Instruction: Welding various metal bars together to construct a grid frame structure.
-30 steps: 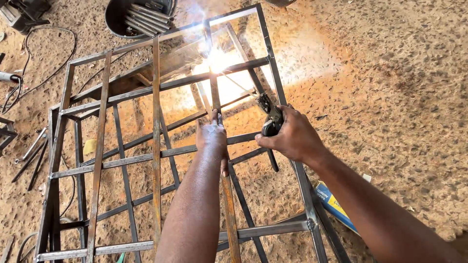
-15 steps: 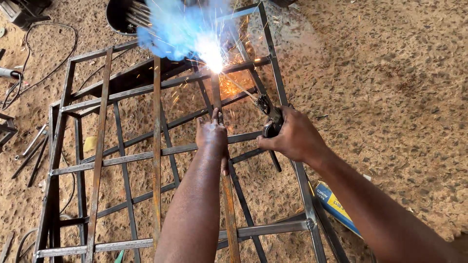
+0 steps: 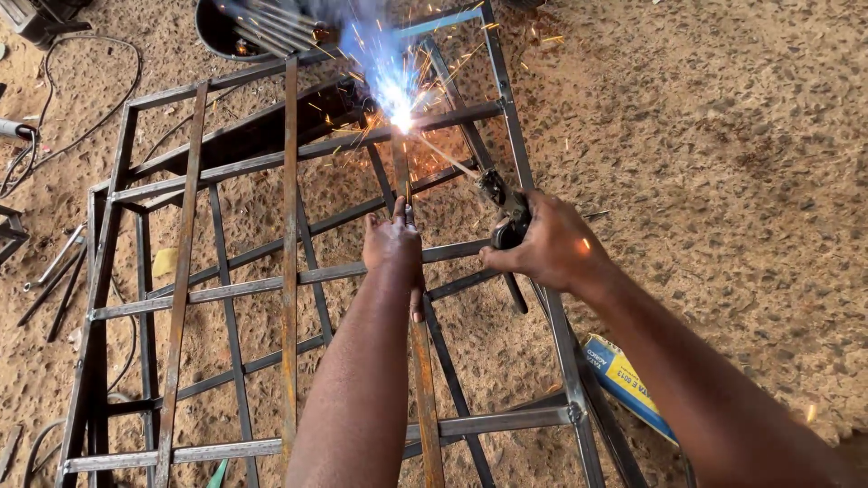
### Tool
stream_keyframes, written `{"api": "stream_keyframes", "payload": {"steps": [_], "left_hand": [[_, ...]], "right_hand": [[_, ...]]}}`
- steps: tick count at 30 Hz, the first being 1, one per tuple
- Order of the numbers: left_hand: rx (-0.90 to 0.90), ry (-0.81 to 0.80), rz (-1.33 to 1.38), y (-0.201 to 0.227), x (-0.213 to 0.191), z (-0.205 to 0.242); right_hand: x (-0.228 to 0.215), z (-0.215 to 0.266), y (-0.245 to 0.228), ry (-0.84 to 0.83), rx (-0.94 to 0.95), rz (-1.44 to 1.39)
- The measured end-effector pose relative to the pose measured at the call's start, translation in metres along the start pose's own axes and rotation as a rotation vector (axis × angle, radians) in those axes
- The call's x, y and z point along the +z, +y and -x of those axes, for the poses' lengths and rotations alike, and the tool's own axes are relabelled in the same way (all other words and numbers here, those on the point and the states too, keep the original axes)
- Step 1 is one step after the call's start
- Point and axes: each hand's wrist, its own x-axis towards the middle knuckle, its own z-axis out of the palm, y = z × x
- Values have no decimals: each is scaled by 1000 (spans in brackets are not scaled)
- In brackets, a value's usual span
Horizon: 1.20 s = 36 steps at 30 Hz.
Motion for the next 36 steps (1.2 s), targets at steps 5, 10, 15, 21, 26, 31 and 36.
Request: {"api": "stream_keyframes", "payload": {"steps": [5, 10, 15, 21, 26, 31, 36], "left_hand": [[2, 46, -11, 0, 27, -36], [-18, 141, 9, -1, 29, -34], [9, 66, -58, -1, 7, -2], [17, 22, -71, 0, 11, -7], [13, 30, -55, 1, 12, -7], [7, 46, 2, 0, 14, -15], [7, 114, -20, -1, 15, -16]], "right_hand": [[-6, 1, 7, 23, -33, -95], [-11, 1, 5, 63, 15, -123], [-12, 4, 2, 63, 35, -132], [-5, 0, 9, 32, -87, -39], [-7, 2, 6, 24, -36, -11], [-9, 2, 5, 52, -26, -32], [-6, 1, 4, 51, -38, 41]]}}
